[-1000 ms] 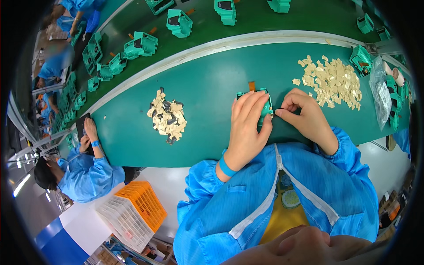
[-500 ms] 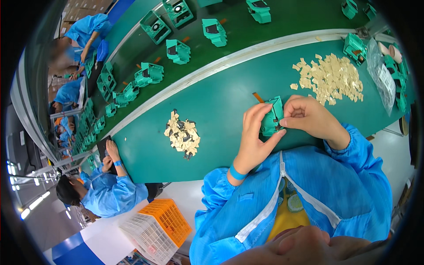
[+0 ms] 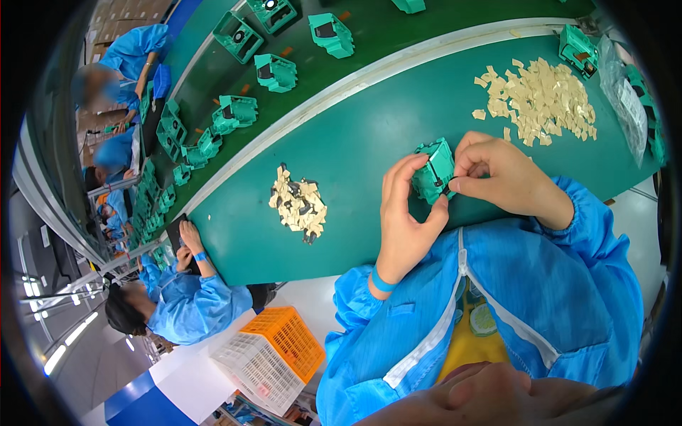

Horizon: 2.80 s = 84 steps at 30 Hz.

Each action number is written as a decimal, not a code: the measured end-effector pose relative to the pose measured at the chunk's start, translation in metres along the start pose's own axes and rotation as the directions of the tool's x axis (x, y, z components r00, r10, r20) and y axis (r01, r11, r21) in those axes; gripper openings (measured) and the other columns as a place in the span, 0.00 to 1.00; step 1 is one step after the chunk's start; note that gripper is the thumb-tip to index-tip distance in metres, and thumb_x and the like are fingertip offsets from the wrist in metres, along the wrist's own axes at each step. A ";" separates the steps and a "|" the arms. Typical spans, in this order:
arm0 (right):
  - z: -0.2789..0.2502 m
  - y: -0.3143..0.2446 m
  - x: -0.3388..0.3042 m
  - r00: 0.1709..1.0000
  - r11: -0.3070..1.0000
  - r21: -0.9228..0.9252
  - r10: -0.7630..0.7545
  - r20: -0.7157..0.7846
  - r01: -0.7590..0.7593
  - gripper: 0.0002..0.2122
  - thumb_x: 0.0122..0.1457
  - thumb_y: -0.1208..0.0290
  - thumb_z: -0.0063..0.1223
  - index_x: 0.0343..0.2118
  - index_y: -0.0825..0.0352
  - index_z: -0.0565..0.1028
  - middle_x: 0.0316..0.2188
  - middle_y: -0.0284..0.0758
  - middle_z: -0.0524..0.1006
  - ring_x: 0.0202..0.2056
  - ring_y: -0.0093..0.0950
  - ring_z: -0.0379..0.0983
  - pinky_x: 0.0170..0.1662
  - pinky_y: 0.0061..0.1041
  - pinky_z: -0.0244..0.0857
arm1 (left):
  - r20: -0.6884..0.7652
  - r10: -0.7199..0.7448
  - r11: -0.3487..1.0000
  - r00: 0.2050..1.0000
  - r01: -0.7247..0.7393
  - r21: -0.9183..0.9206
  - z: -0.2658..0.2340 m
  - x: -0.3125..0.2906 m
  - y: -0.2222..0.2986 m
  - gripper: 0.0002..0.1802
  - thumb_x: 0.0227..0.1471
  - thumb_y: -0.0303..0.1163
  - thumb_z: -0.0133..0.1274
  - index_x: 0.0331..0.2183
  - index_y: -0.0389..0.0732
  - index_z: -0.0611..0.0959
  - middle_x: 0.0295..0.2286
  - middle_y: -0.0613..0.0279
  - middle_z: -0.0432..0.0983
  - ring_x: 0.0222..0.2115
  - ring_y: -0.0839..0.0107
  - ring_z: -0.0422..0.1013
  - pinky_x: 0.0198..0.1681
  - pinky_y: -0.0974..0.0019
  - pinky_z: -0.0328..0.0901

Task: The recorder is assembling small electronic components, specifically attaching gold-colored plates or connectors to green plastic housings on a production line.

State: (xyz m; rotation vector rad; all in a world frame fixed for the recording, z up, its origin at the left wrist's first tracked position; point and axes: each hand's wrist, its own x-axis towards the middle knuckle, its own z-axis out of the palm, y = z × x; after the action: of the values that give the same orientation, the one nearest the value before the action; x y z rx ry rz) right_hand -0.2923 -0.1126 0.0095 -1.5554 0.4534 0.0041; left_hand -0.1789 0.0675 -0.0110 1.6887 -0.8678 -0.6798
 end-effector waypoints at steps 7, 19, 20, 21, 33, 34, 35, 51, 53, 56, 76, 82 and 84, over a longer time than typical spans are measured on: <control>0.005 -0.004 0.001 0.997 0.988 -0.148 -0.054 -0.046 0.047 0.08 0.54 0.73 0.64 0.28 0.74 0.78 0.29 0.38 0.73 0.29 0.29 0.74 0.31 0.27 0.67 | -0.018 -0.064 0.998 0.998 0.064 -0.019 0.002 0.002 0.008 0.30 0.48 0.15 0.54 0.55 0.36 0.71 0.54 0.56 0.63 0.56 0.63 0.67 0.59 0.53 0.67; 0.014 0.001 0.001 0.991 0.991 -0.113 -0.084 -0.106 0.072 0.08 0.54 0.74 0.65 0.27 0.72 0.76 0.29 0.37 0.75 0.28 0.27 0.75 0.30 0.25 0.67 | -0.065 -0.105 0.994 0.992 0.103 -0.040 0.004 0.002 0.008 0.29 0.49 0.15 0.54 0.54 0.38 0.71 0.53 0.57 0.63 0.55 0.63 0.67 0.59 0.54 0.67; 0.014 0.002 0.001 0.990 0.990 -0.116 -0.090 -0.107 0.077 0.08 0.54 0.74 0.65 0.27 0.72 0.76 0.29 0.37 0.75 0.28 0.27 0.75 0.30 0.25 0.67 | -0.066 -0.099 0.995 0.993 0.097 -0.039 0.003 0.002 0.007 0.29 0.49 0.15 0.54 0.54 0.38 0.71 0.53 0.57 0.63 0.55 0.63 0.67 0.59 0.54 0.67; 0.015 0.003 0.001 0.995 1.000 -0.002 -0.021 -0.097 0.020 0.09 0.55 0.75 0.65 0.30 0.71 0.73 0.29 0.35 0.75 0.29 0.24 0.75 0.31 0.24 0.67 | -0.060 -0.102 0.993 0.993 0.098 -0.068 0.001 0.002 0.007 0.29 0.49 0.15 0.53 0.54 0.38 0.71 0.53 0.57 0.63 0.55 0.64 0.67 0.59 0.54 0.66; 0.010 0.024 0.013 0.999 0.918 0.394 -0.031 -0.021 0.036 0.12 0.61 0.75 0.61 0.41 0.66 0.67 0.31 0.32 0.77 0.32 0.17 0.74 0.34 0.17 0.69 | -0.033 -0.086 0.971 0.996 0.076 -0.224 0.001 0.002 0.012 0.28 0.51 0.17 0.55 0.55 0.36 0.73 0.55 0.57 0.65 0.57 0.63 0.66 0.61 0.54 0.63; 0.008 0.024 0.013 0.999 0.904 0.428 0.028 -0.015 -0.019 0.13 0.62 0.74 0.62 0.42 0.66 0.67 0.31 0.32 0.77 0.32 0.17 0.74 0.35 0.16 0.69 | -0.047 -0.100 0.982 0.994 0.091 -0.168 -0.001 0.003 0.017 0.27 0.50 0.17 0.56 0.54 0.35 0.74 0.55 0.56 0.67 0.58 0.60 0.66 0.62 0.54 0.62; 0.006 0.026 0.014 0.996 0.906 0.422 0.043 -0.080 -0.005 0.15 0.62 0.74 0.62 0.47 0.68 0.67 0.32 0.32 0.77 0.33 0.19 0.75 0.36 0.18 0.70 | -0.062 -0.079 0.983 0.995 0.067 -0.173 0.000 0.006 0.019 0.27 0.50 0.17 0.56 0.54 0.35 0.74 0.55 0.56 0.67 0.58 0.60 0.66 0.62 0.54 0.62; -0.263 0.036 0.219 0.883 0.993 -0.066 0.058 -0.467 -0.101 0.36 0.60 0.49 0.62 0.63 0.71 0.67 0.53 0.41 0.73 0.48 0.28 0.73 0.51 0.25 0.71 | -0.462 0.300 0.860 0.835 -0.028 0.509 -0.077 -0.022 -0.030 0.12 0.53 0.26 0.61 0.41 0.38 0.84 0.44 0.50 0.80 0.45 0.50 0.76 0.49 0.55 0.71; -0.261 0.032 0.234 0.845 0.852 -0.481 -0.094 -0.527 -0.205 0.36 0.59 0.47 0.62 0.61 0.72 0.69 0.56 0.46 0.72 0.55 0.37 0.72 0.55 0.30 0.70 | -0.650 0.202 0.857 0.732 0.190 0.480 -0.109 -0.036 -0.033 0.09 0.55 0.28 0.60 0.39 0.36 0.85 0.38 0.51 0.83 0.38 0.52 0.79 0.42 0.57 0.73; -0.246 0.007 0.221 0.748 0.200 -0.968 -0.617 -0.243 -0.150 0.28 0.61 0.57 0.60 0.58 0.72 0.70 0.59 0.52 0.69 0.58 0.51 0.68 0.62 0.40 0.62 | -0.730 0.016 0.773 0.684 0.455 0.443 -0.136 -0.042 -0.041 0.10 0.53 0.31 0.60 0.37 0.37 0.86 0.36 0.50 0.82 0.36 0.52 0.79 0.38 0.56 0.72; -0.095 0.013 -0.017 0.859 0.748 -0.659 -0.386 -0.337 0.078 0.13 0.65 0.72 0.55 0.50 0.71 0.75 0.60 0.41 0.70 0.52 0.31 0.74 0.49 0.28 0.71 | -0.386 0.079 0.721 0.919 0.215 0.659 -0.152 -0.001 -0.072 0.11 0.47 0.32 0.64 0.30 0.35 0.84 0.36 0.54 0.76 0.39 0.54 0.73 0.45 0.56 0.69; -0.082 0.015 -0.012 0.880 0.789 -0.592 -0.388 -0.273 0.164 0.13 0.64 0.73 0.56 0.50 0.70 0.76 0.57 0.40 0.73 0.50 0.29 0.74 0.47 0.26 0.71 | -0.260 0.035 0.763 0.965 0.142 0.631 -0.156 0.004 -0.062 0.08 0.50 0.29 0.63 0.30 0.35 0.82 0.34 0.55 0.75 0.39 0.55 0.72 0.46 0.58 0.67; -0.075 0.015 -0.013 0.900 0.833 -0.537 -0.328 -0.288 0.132 0.13 0.64 0.74 0.56 0.51 0.70 0.76 0.57 0.40 0.73 0.51 0.29 0.74 0.47 0.26 0.70 | -0.245 0.018 0.790 0.969 0.137 0.598 -0.161 0.002 -0.061 0.08 0.51 0.29 0.62 0.30 0.35 0.82 0.34 0.55 0.75 0.39 0.56 0.71 0.46 0.58 0.67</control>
State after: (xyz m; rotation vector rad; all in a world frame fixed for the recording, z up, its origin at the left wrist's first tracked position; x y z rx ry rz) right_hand -0.3292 -0.1804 0.0026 -2.1435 0.5840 -0.3993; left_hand -0.0379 0.1641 -0.0265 2.3353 -0.9191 -0.2177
